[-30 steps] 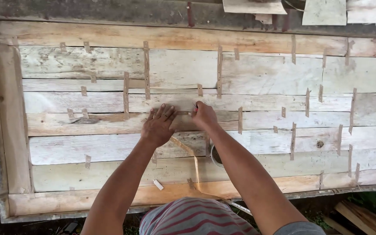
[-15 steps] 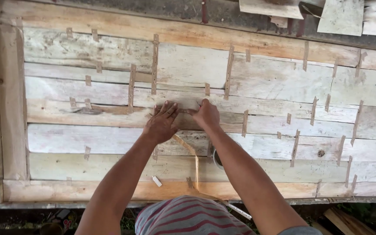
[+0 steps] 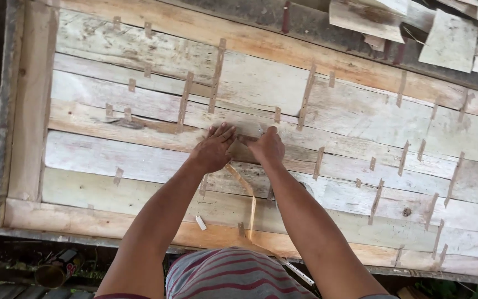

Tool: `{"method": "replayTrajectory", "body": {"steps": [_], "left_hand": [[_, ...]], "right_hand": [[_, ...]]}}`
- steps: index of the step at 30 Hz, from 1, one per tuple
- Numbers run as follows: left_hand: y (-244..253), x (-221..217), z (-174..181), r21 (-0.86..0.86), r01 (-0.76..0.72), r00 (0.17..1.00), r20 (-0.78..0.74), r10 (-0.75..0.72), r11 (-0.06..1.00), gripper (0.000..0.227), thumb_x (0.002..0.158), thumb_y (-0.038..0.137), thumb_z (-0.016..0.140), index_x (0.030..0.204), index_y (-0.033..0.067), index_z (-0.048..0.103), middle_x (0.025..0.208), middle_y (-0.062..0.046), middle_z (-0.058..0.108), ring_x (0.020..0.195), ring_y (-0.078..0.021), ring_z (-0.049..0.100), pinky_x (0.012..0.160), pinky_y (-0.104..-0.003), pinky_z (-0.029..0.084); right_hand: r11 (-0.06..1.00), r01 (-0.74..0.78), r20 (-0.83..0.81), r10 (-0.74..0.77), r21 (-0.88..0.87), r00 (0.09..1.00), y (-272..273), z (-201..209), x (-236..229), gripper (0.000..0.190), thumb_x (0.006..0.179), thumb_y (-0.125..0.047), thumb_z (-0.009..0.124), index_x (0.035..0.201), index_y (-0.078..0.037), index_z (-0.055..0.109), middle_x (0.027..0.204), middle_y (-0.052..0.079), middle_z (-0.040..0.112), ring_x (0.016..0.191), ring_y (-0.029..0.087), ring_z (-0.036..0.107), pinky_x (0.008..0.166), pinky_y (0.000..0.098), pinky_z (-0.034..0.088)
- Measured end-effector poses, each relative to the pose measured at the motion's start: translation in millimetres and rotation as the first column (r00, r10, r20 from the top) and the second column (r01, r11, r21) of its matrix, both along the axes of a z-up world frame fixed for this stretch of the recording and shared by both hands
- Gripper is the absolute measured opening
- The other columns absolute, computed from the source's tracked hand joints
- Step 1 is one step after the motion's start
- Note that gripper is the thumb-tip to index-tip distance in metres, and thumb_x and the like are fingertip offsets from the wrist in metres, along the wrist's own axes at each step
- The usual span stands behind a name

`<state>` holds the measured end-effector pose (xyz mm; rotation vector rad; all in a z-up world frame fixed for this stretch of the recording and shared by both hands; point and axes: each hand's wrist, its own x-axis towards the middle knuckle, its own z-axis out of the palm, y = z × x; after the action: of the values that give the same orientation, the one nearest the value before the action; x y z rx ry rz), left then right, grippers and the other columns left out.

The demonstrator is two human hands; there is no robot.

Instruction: Applying small strips of adhesive tape to the joints of a wooden panel using a utility knife to seal them.

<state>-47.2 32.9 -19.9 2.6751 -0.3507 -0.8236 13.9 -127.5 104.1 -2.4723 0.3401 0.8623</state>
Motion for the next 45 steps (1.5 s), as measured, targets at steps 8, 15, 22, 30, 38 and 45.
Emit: {"method": "replayTrajectory", "body": {"steps": [8,15,22,30,38,45], "left_hand": [[3.5,-1.1,0.7,0.029,0.05,0.999,0.013,-0.05,0.998,0.076,0.095,0.047,0.061,0.163,0.0245,0.035,0.174,0.011,0.013,0.161,-0.0225,0.01,0.131,-0.048,0.012],[4.5,0.9,-1.2,0.043,0.054,0.998,0.03,-0.055,0.998,0.078,0.093,0.051,0.062,0.162,0.0258,0.036,0.175,0.012,0.013,0.161,-0.0217,0.01,0.13,-0.047,0.014],[7.0,4.1,-2.5,0.052,0.072,0.997,0.018,-0.073,0.996,0.081,0.092,0.052,0.063,0.163,0.0258,0.035,0.174,0.012,0.013,0.161,-0.0223,0.01,0.13,-0.048,0.015],[9.2,5.0,26.0,0.024,0.089,0.995,0.037,-0.09,0.996,0.093,0.086,0.062,0.066,0.163,0.0222,0.034,0.174,0.007,0.018,0.161,-0.024,0.013,0.13,-0.048,0.015],[-4.9,-7.2,0.7,-0.008,-0.007,0.991,0.137,0.008,1.0,0.105,0.078,0.078,0.064,0.166,0.037,0.022,0.173,0.002,0.022,0.159,-0.0285,0.017,0.129,-0.054,0.015],[-6.2,-2.7,-0.5,0.021,-0.013,0.999,0.039,0.012,1.0,0.093,0.086,0.065,0.066,0.164,0.0357,0.027,0.175,0.006,0.015,0.161,-0.0236,0.011,0.131,-0.051,0.01]], "right_hand": [[0.996,-0.061,0.037,0.063,-0.059,0.997,-37.2,-88.6,2.8,0.058,0.081,-0.045,0.08,0.115,-0.006,0.055,0.107,0.02,0.071,0.11,0.045,0.069,0.09,0.0579,0.057],[0.999,0.029,0.031,-0.03,0.033,0.999,-57.6,-100.2,12.7,0.05,0.08,-0.066,0.07,0.092,-0.017,0.067,0.092,0.011,0.074,0.104,0.036,0.072,0.085,0.0468,0.059],[0.999,0.035,0.018,-0.036,0.008,0.999,-4.1,-18.1,5.0,0.076,0.077,-0.057,0.083,0.118,0.002,0.059,0.117,0.032,0.068,0.119,0.051,0.063,0.1,0.0584,0.053],[0.999,-0.027,0.093,0.024,0.036,0.995,-46.9,-87.8,12.9,0.03,0.085,-0.034,0.078,0.098,-0.009,0.065,0.098,0.02,0.073,0.109,0.047,0.069,0.09,0.0546,0.057],[1.0,0.005,0.031,-0.006,0.028,0.999,-35.5,-72.6,10.0,0.066,0.08,-0.055,0.079,0.118,-0.003,0.064,0.11,0.025,0.072,0.112,0.046,0.068,0.094,0.0553,0.057],[1.0,-0.012,0.055,0.011,0.016,0.998,-47.4,-84.6,12.1,0.033,0.087,-0.036,0.071,0.102,-0.008,0.066,0.101,0.023,0.073,0.109,0.046,0.069,0.091,0.0532,0.058]]}}
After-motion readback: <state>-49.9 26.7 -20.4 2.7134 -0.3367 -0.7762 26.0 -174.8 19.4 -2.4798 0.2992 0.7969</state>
